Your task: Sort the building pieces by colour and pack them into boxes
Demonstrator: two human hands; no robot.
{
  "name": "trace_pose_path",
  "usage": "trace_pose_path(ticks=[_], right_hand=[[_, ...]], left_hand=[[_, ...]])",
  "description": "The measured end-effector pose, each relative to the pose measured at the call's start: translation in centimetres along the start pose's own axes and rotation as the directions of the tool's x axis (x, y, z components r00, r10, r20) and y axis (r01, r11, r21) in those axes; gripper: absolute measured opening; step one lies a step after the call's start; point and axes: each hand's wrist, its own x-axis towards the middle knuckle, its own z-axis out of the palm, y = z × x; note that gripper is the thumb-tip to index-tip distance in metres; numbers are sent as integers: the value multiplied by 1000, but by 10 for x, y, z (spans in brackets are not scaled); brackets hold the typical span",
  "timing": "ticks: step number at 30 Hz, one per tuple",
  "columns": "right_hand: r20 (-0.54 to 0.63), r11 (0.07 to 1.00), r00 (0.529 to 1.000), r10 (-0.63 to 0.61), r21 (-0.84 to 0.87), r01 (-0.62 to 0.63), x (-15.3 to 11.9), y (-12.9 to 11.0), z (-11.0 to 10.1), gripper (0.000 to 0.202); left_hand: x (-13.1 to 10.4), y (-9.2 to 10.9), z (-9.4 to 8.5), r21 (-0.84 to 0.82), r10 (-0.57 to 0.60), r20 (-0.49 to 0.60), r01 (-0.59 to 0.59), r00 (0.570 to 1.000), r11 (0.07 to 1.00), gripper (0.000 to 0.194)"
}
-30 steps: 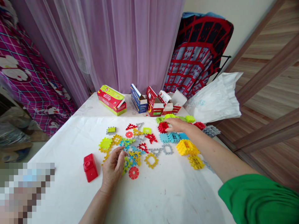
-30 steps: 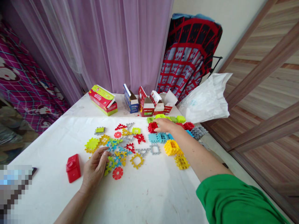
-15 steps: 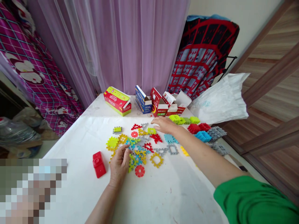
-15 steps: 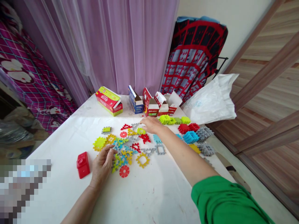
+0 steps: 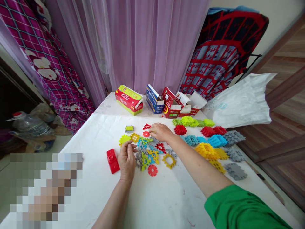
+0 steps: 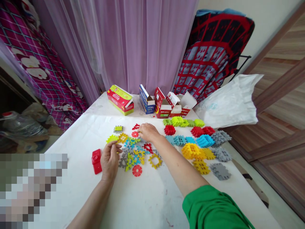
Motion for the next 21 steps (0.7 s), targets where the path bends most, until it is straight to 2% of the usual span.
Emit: trace_pose_path(ticks=[3, 5, 10, 15, 19, 21], right_hand=[[-161, 987, 982, 98, 145, -75, -25, -9, 5, 23], [-245, 965, 956, 163, 242, -103, -48, -21, 10, 22], [-348, 924, 908, 233, 371, -95, -107, -62, 28, 20], [-309, 948, 928, 206, 299, -110, -146, -88, 44, 16], [-246, 963, 951, 188, 235, -129, -154, -95, 49, 21], [-225, 966, 955, 195, 211, -147, -152, -96, 50, 24]], left_hand=[[4, 3, -1, -19, -9, -46, 8, 999, 1000, 29], [5, 4, -1, -6, 6, -37, -6, 999, 1000, 28], [5, 3, -1, 41, 71, -12, -71, 997, 997, 26], [2, 2, -4, 181, 178, 23, -179, 984, 967, 23], [-5, 4, -9, 307, 221, 85, -236, 972, 922, 24], [-10, 6, -11, 382, 270, 142, -305, 952, 873, 24]])
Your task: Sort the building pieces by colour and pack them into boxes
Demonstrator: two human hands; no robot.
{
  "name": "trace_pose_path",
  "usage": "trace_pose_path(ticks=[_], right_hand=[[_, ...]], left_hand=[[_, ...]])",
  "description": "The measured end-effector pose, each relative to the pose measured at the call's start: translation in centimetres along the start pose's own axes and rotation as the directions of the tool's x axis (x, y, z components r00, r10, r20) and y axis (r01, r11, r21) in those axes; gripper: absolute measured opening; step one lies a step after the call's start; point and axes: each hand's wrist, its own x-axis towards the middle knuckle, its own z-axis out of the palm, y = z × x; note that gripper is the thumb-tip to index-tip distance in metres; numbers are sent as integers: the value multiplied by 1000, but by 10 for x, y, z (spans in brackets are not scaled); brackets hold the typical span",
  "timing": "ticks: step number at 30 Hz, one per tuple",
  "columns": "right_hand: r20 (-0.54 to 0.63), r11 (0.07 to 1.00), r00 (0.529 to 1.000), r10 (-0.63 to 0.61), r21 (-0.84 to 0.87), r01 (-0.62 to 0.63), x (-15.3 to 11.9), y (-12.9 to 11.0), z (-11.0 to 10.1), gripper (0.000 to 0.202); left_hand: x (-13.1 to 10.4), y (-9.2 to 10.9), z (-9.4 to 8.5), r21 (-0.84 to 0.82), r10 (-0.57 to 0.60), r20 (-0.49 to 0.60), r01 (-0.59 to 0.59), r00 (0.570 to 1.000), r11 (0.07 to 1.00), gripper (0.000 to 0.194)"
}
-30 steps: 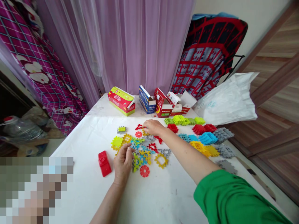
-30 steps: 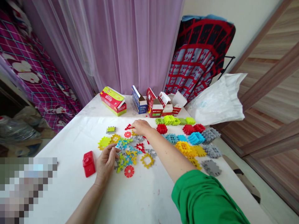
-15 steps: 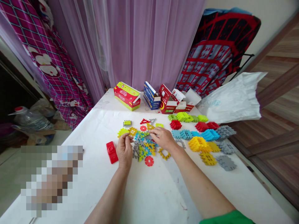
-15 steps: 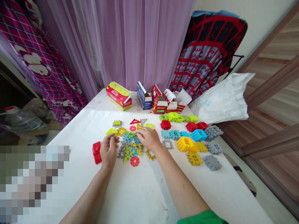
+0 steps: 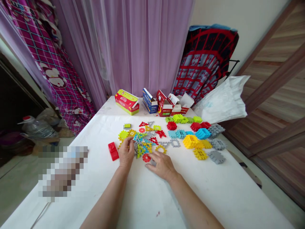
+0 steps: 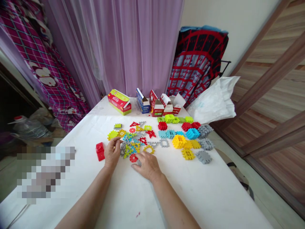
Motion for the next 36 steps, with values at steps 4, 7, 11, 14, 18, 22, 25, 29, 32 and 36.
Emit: trace_pose_path(ticks=[4, 7, 11, 14, 18, 22, 25, 29, 32, 36], right_hand=[[8, 999, 1000, 24, -43, -24, 5, -2, 3, 20], [9, 999, 1000, 10, -49, -9, 6, -1, 2, 19], [2, 998, 1000, 18, -63, -18, 2, 4, 0, 19], [-39, 998, 998, 54, -5, -55, -1, 11, -2, 17], [-208, 984, 966, 151, 125, -127, 2, 31, -8, 23], [-361, 956, 885, 294, 121, -268, 10, 56, -13, 24], [-299, 948, 902, 311, 37, -315, 12, 64, -13, 24], [-167, 956, 943, 288, -3, -292, 10, 54, -10, 21], [-130, 972, 963, 236, 36, -234, 10, 41, -7, 20], [-137, 971, 981, 140, 211, -110, 13, 30, -1, 22]], left_hand=[[-11, 7, -4, 162, 243, 240, -285, 940, 945, 22], [-16, 10, -6, 200, 320, 425, -433, 846, 879, 22], [-15, 5, -10, 262, 332, 523, -518, 785, 814, 20], [-11, -2, -16, 333, 315, 479, -502, 819, 798, 23], [-7, -2, -19, 409, 284, 405, -451, 869, 793, 27], [-10, 15, -6, 363, 324, 469, -513, 822, 778, 27], [-15, 26, 13, 310, 341, 594, -598, 729, 739, 35], [-17, 26, 30, 287, 326, 688, -656, 648, 698, 33], [-8, 19, 24, 343, 304, 678, -653, 670, 675, 25], [14, 11, 6, 469, 233, 627, -600, 743, 648, 21]])
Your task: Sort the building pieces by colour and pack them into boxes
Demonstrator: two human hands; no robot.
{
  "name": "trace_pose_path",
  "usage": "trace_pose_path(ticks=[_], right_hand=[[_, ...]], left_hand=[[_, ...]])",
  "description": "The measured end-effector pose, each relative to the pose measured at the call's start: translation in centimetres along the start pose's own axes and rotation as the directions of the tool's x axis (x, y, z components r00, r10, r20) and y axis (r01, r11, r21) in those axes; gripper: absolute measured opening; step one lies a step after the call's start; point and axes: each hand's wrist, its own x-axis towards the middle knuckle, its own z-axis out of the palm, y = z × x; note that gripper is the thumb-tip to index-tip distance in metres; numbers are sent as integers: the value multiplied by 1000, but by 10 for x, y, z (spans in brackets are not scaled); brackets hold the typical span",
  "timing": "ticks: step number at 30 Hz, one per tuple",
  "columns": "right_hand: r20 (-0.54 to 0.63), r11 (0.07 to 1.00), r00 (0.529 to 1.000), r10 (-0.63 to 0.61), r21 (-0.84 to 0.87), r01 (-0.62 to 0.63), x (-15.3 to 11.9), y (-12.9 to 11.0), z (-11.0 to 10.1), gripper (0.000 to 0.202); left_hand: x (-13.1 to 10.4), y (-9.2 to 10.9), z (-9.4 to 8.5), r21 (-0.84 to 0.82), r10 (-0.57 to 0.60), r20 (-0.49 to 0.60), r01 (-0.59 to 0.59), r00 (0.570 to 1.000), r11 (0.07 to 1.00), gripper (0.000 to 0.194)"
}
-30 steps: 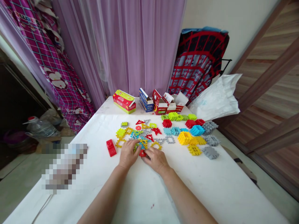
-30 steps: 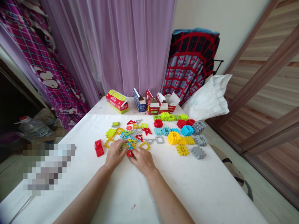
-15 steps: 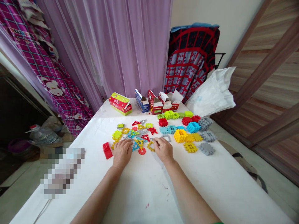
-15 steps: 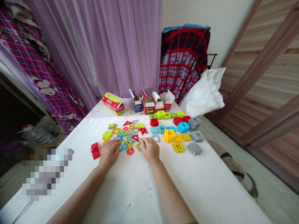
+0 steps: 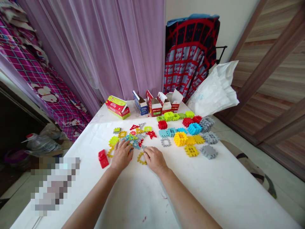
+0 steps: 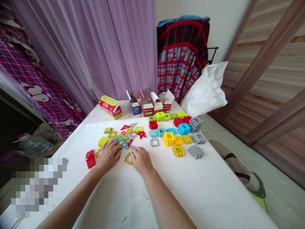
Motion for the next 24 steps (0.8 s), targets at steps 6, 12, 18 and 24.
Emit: trace_pose_path(ticks=[6, 12, 18, 24], right_hand=[[-187, 972, 977, 105, 226, -62, 6, 21, 5, 28], [-279, 926, 931, 236, 354, -128, 8, 39, 5, 26], [-245, 921, 939, 242, 361, -143, 8, 36, 8, 28], [-166, 854, 914, 369, 449, -263, 14, 39, 4, 28]], left_hand=[[10, 3, -10, 14, -41, -1, 41, 999, 999, 20], [35, 40, -14, 134, -65, 165, 43, 984, 990, 30], [56, 42, -19, 275, -129, 251, 57, 959, 960, 34], [81, 42, -25, 254, -95, 289, 19, 953, 967, 37]])
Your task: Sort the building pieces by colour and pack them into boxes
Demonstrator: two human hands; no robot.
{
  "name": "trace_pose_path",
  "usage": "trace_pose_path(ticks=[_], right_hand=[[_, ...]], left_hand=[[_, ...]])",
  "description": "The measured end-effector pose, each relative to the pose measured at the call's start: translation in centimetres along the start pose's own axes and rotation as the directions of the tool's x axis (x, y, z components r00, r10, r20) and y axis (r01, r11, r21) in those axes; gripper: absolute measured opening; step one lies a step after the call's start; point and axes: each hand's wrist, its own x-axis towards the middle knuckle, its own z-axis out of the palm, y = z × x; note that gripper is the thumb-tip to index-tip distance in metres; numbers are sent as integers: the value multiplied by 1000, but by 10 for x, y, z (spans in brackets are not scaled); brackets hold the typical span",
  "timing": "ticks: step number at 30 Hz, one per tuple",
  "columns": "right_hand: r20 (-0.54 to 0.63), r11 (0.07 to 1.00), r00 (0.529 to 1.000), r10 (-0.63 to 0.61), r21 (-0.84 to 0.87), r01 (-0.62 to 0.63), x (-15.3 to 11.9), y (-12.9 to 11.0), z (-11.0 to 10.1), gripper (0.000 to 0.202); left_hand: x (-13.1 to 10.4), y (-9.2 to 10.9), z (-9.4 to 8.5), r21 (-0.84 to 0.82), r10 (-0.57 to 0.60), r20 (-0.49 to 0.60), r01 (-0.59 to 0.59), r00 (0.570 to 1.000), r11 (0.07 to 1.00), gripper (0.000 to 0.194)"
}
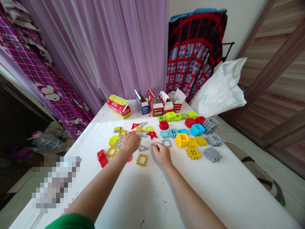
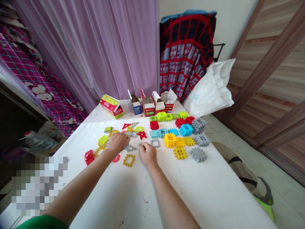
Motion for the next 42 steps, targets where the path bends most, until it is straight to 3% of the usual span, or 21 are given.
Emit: trace_pose_path(ticks=[5, 9, 13, 19, 22, 25, 29, 42], right_hand=[[-30, 992, 998, 53, 117, -49, 1, 0, -5, 29], [-29, 987, 999, 37, 159, -31, 1, -1, -7, 29], [-2, 986, 1000, 30, 163, -30, 1, -1, -6, 30], [19, 989, 999, 27, 143, -29, 1, -1, -5, 30], [23, 991, 999, 23, 132, -26, 1, -2, -5, 29], [14, 991, 1000, 25, 132, -26, 1, -2, -5, 29], [11, 990, 1000, 13, 143, -15, 1, -3, -6, 29], [29, 992, 999, 20, 126, -23, 4, -7, -5, 27]], left_hand=[[37, 12, 7, -47, 166, -36, -168, 985, 985, 38], [57, 15, 24, -41, 180, -7, -180, 984, 983, 40], [56, 2, 33, 1, 108, 21, -108, 994, 994, 33], [40, -18, 22, 63, 31, 42, -33, 999, 997, 26], [39, -11, 14, 40, 59, 8, -59, 998, 997, 27], [45, 6, 10, -24, 168, -18, -169, 986, 985, 31], [59, 24, 14, -103, 262, 18, -259, 965, 960, 38], [85, 12, 21, -332, 83, 120, -39, 989, 942, 35]])
